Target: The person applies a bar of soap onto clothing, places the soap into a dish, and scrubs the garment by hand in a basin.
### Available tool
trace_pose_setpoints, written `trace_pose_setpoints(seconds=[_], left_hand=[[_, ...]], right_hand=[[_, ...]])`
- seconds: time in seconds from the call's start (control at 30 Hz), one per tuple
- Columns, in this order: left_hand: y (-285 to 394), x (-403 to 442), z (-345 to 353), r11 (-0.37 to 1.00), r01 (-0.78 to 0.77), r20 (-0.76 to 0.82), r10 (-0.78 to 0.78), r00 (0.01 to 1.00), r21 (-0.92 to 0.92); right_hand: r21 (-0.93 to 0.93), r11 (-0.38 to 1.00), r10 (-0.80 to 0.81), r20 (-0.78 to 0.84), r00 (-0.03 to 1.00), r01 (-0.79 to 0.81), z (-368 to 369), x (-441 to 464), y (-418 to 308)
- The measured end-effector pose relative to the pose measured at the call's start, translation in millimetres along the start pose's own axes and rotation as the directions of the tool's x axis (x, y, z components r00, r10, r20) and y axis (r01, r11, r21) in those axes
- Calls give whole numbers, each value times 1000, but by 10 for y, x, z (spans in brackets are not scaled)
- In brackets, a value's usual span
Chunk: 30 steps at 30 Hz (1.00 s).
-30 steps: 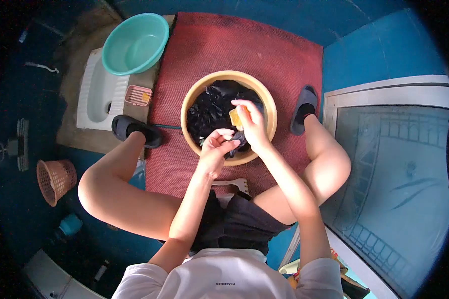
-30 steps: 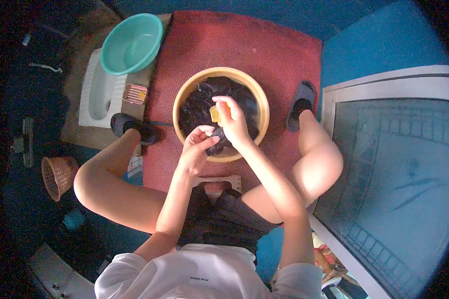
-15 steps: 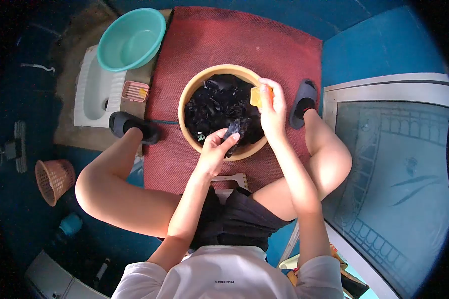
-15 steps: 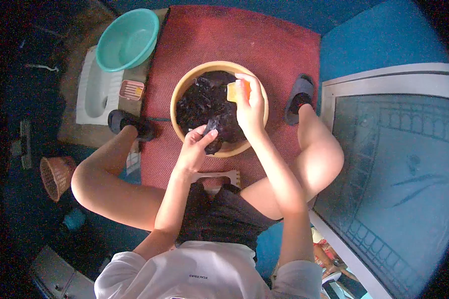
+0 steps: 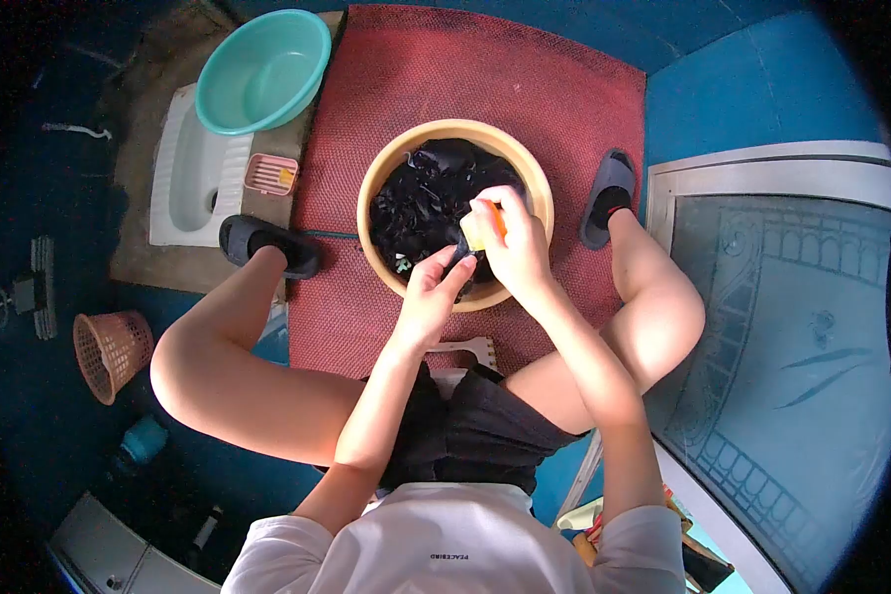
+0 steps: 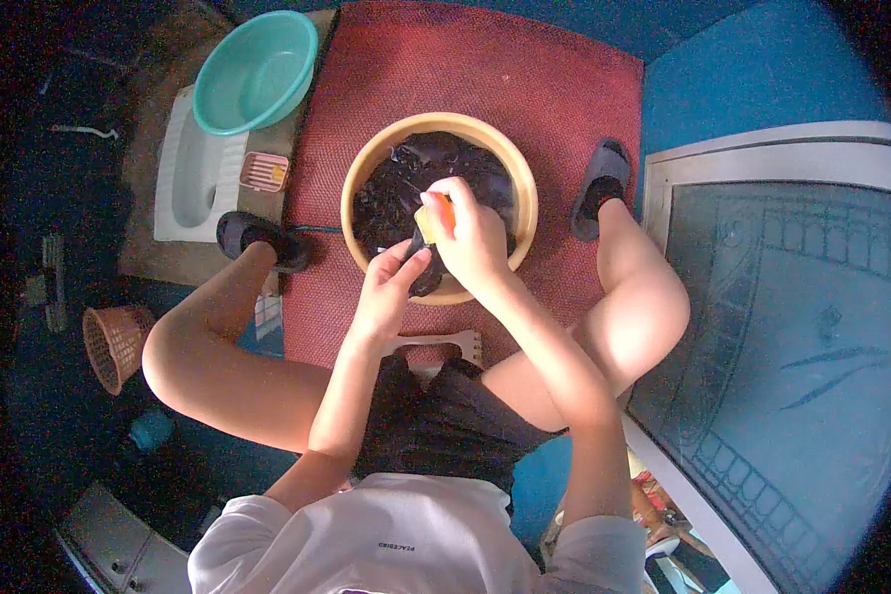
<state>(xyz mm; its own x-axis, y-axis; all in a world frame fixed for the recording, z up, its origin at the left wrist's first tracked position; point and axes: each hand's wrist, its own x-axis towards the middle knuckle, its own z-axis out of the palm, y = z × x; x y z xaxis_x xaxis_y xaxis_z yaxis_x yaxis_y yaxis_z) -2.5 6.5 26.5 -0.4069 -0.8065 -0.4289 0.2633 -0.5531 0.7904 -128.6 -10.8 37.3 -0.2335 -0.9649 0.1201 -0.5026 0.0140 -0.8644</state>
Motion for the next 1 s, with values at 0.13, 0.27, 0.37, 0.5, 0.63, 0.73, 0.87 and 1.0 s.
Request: trace_pose_setpoints(seconds=[0.13,0.27,0.37,0.5,0.63,0.73,0.87,1.0], left_hand=[[25,-22,-19,999,34,6,-34,999,4],[32,-9,-32,998,54,56,-56,997,41],[24,8,-43,996,84,57,-83,995,-28],[23,16,-60,994,94,66,-90,994,-56],[39,30,-41,995,80,83,-74,994,-67],[14,26,-51,997,54,83,-49,995,-57],[-35,39,-92,991,97,79,-90,993,-89],[18,28,-55,985,108,65,-100,993,-133]], right_hand=[[-70,995,-73,-18,997,71,4,-24,-19],[-96,988,-121,-27,992,118,4,-43,-52],[-68,994,-89,-24,996,87,-4,-17,-59],[-107,979,-177,-1,984,176,33,-37,-80],[-124,987,-106,-52,993,99,18,-1,-42],[-135,981,-138,28,990,140,49,-83,-54],[-121,987,-117,-47,992,110,10,-1,-80],[-170,971,-163,36,986,167,27,-55,-61]])
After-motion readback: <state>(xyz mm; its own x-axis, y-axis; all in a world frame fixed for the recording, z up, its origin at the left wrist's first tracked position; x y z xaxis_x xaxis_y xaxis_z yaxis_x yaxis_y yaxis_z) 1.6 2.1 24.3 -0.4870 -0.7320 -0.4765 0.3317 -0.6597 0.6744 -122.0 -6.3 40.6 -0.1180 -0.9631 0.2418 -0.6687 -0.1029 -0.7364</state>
